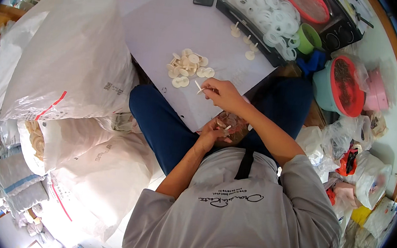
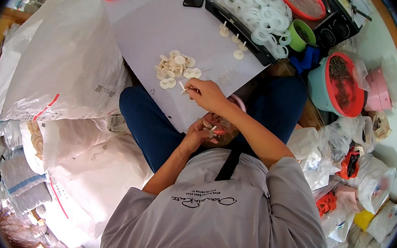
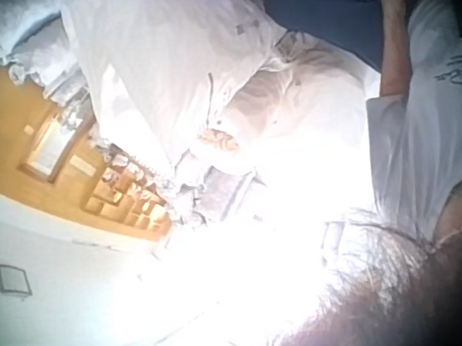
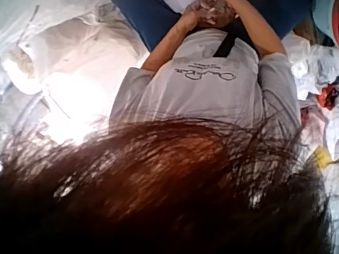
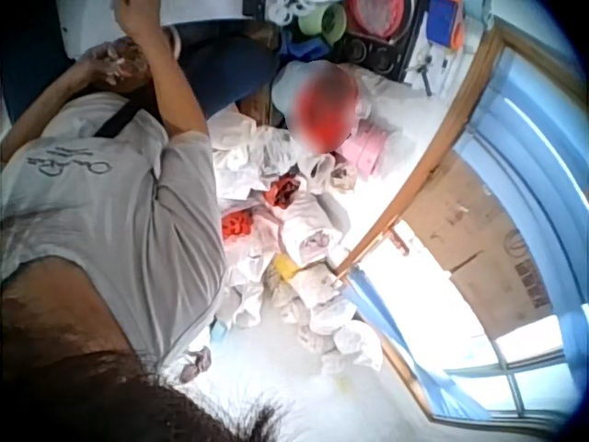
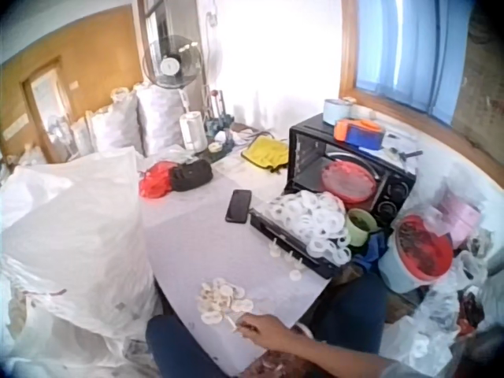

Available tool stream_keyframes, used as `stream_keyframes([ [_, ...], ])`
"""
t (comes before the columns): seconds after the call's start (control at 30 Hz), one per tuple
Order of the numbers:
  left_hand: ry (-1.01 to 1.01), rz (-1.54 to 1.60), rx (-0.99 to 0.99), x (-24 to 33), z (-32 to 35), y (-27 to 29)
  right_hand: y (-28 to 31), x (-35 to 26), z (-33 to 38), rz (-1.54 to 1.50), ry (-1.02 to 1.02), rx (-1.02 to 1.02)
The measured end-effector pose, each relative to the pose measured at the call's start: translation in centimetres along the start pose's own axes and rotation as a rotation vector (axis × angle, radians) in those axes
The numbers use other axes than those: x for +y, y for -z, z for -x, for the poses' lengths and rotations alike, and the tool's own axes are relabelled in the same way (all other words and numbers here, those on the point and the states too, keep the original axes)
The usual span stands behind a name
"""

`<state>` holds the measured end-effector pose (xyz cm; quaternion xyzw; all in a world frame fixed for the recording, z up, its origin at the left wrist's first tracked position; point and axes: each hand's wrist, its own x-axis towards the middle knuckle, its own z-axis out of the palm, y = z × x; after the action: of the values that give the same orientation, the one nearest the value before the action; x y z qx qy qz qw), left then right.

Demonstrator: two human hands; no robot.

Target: The person assembles small white plastic components by hand, inserting a stem into a round base and placing them on a board.

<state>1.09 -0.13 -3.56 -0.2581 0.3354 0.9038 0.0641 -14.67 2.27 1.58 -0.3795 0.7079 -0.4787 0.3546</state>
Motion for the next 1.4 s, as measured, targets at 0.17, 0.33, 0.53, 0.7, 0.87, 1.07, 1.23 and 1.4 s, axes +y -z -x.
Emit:
stream_keyframes([
  [0.17, 0.0, -0.182, 0.012, -0.8, -0.4, 0.3, 1.1, -0.8, 3.8, -0.411, -0.187, 0.048],
  [0.33, -0.095, -0.511, 0.081, -0.5, -0.2, -0.4, 1.9, 0.9, 6.3, -0.575, -0.29, 0.097],
  [0.53, -0.199, 0.171, 0.104, 2.1, 0.2, -2.0, 0.7, 1.8, 9.0, -0.775, -0.327, -0.045],
  [0.7, -0.184, 0.222, 0.007, 1.9, 0.3, -1.7, -0.4, 1.1, 9.7, -0.555, -0.202, 0.023],
  [0.87, -0.019, 0.506, 0.012, 1.9, 0.5, -1.3, 0.2, 0.3, 10.0, -0.767, -0.228, -0.042],
  [1.07, -0.101, 0.328, 0.062, 1.8, 0.6, -2.6, -0.8, 0.9, 10.5, -0.689, -0.172, -0.007],
  [1.23, -0.067, 0.407, 0.007, 1.4, 0.6, -1.0, -0.3, 1.6, 10.2, -0.688, -0.198, -0.082],
  [1.4, -0.18, 0.446, 0.025, 1.6, 0.6, 0.0, 0.2, 2.7, 9.5, -0.331, -0.097, 0.121],
])
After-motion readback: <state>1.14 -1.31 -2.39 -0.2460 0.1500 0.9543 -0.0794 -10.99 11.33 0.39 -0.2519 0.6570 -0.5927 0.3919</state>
